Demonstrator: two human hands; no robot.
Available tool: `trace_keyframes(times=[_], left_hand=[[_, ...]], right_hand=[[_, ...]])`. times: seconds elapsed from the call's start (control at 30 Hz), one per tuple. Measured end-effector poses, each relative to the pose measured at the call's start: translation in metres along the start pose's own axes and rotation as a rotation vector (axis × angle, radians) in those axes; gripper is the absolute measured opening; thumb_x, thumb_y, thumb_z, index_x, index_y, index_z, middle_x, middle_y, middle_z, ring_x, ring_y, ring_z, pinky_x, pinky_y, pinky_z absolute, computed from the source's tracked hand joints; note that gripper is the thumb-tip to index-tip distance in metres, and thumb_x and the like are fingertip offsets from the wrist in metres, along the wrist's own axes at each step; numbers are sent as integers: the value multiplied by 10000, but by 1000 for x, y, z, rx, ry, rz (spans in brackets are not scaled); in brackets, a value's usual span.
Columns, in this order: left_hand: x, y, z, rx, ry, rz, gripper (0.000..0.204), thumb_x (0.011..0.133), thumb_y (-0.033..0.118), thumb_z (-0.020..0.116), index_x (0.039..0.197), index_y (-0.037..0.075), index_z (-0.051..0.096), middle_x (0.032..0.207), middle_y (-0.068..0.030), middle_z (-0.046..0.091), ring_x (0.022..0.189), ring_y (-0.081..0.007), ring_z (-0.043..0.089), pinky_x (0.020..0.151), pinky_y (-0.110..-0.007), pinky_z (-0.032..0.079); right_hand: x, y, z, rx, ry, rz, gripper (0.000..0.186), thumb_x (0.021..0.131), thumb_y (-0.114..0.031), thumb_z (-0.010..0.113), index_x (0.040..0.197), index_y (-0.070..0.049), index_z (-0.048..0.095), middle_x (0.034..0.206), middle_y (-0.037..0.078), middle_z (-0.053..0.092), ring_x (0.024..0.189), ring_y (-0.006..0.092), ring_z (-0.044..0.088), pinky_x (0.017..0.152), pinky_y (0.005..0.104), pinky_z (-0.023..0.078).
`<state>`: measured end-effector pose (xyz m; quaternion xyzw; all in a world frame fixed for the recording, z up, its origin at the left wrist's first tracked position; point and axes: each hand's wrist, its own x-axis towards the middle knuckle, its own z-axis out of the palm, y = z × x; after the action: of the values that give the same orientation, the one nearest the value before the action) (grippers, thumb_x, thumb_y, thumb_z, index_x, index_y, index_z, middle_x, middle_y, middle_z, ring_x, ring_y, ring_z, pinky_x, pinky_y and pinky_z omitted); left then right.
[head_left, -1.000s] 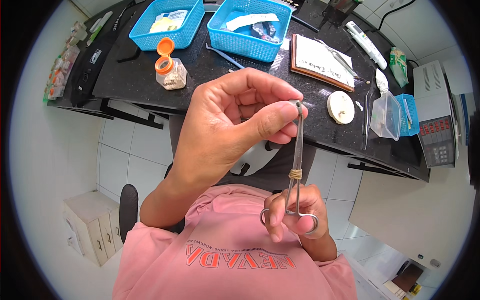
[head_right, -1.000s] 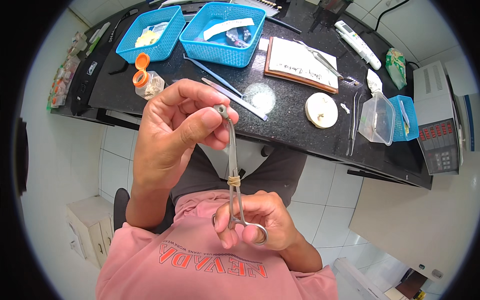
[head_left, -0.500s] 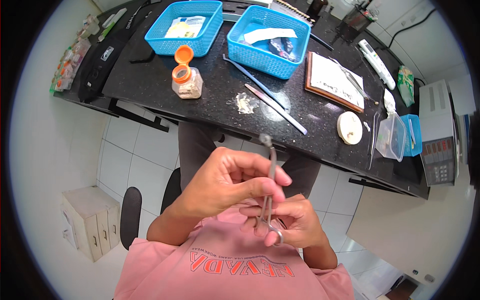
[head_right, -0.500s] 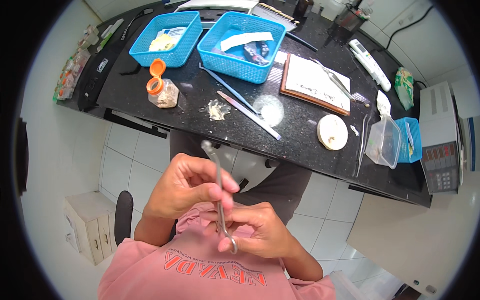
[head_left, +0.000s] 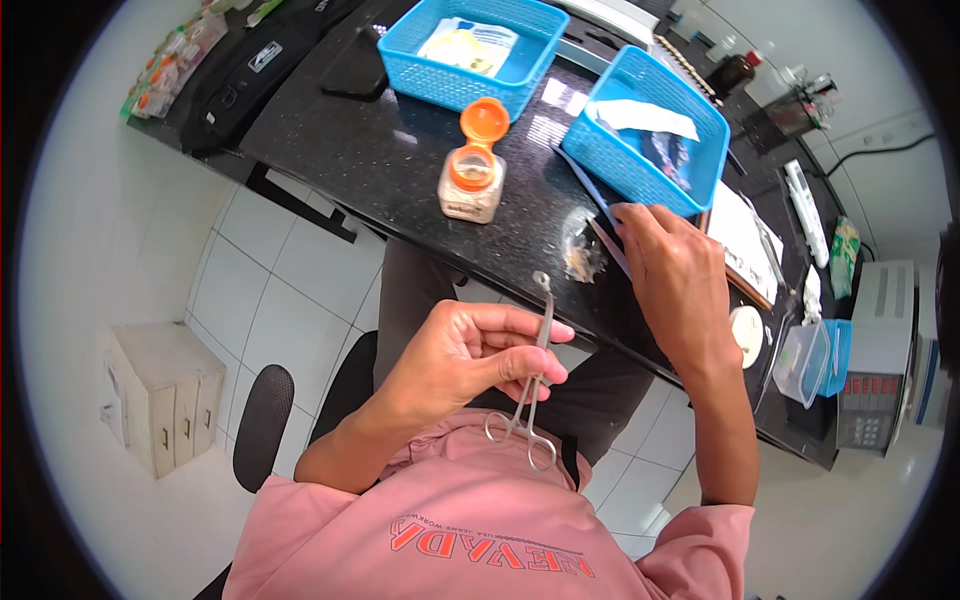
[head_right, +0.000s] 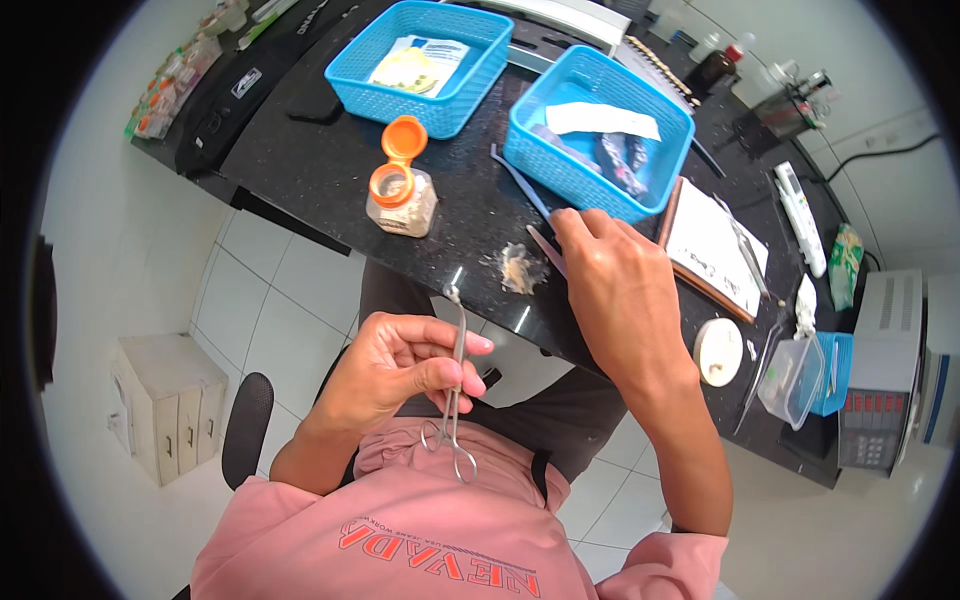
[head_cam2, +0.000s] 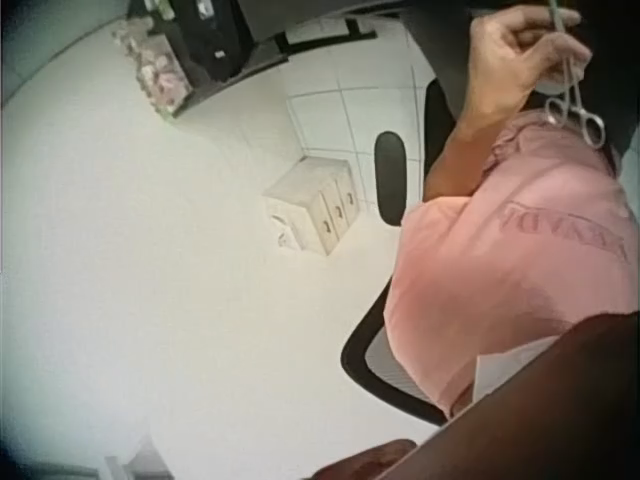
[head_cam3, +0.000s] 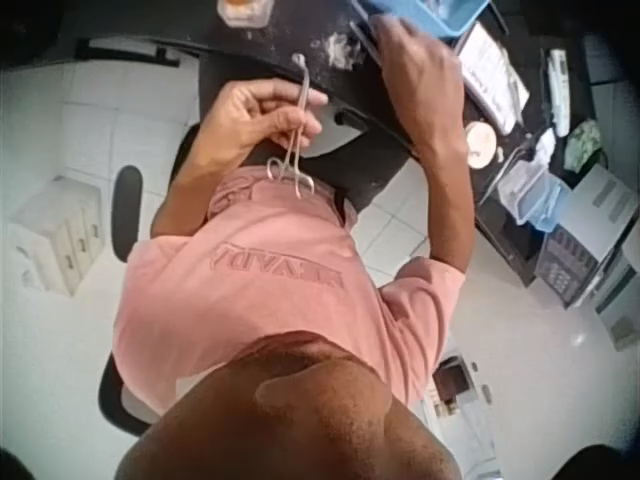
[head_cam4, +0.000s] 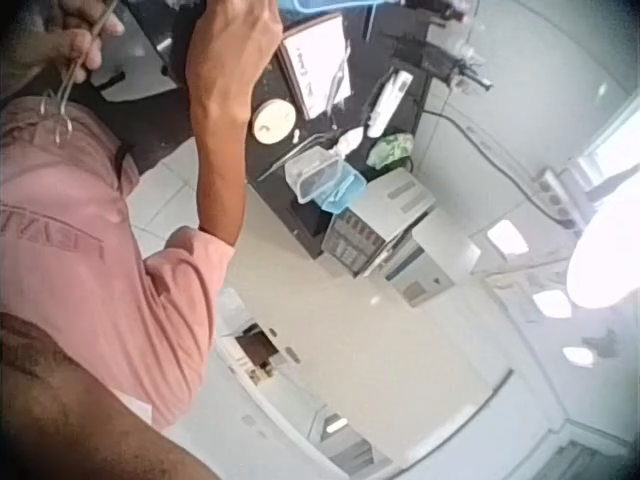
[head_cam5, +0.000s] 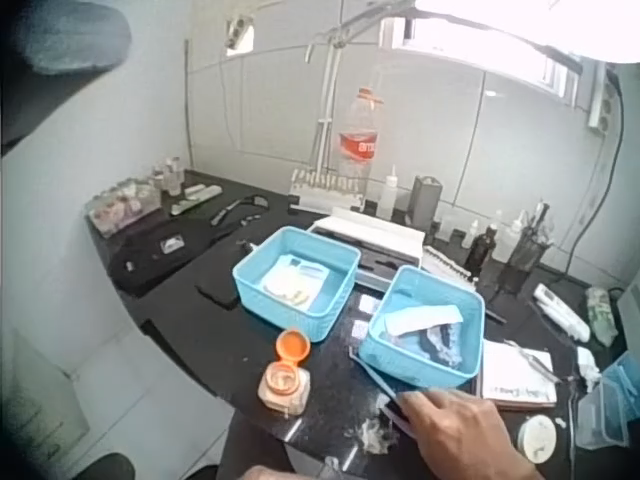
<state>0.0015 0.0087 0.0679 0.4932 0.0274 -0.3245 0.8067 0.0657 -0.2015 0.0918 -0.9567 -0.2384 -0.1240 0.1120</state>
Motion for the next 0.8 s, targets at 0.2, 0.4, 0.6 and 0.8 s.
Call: trace_keyframes(times=[0.2,0.4,0.6,0.8], left_hand=[[7,-5,-12,5,-1,13,273,853,118,659,1068,-48,629,806,-124,684,737,-157,672,660,-255,555],[8,-14,-16,54,49,81,237,882,97,621,1060,-59,630,870,-119,676,807,-137,650,750,-260,524],[12,-27,-9,-11,103,124,210,903,33,568,1083,-74,553,935,-158,656,902,-190,654,809,-291,542],[13,-23,2,-19,165,72,201,896,22,575,1062,-90,572,923,-148,649,871,-178,657,780,-287,550]], right_hand=[[10,-4,1,-144,-68,8,211,775,-58,630,976,-38,571,773,78,557,765,237,612,638,353,490],[-3,-13,-31,-48,293,-1,289,693,64,663,967,-17,619,767,74,595,644,223,587,552,325,468],[-60,-7,-20,578,507,33,112,792,9,611,880,26,543,687,127,609,596,198,601,558,268,485],[-76,-7,14,715,362,114,180,684,54,653,836,43,556,694,154,628,617,228,649,559,283,518]])
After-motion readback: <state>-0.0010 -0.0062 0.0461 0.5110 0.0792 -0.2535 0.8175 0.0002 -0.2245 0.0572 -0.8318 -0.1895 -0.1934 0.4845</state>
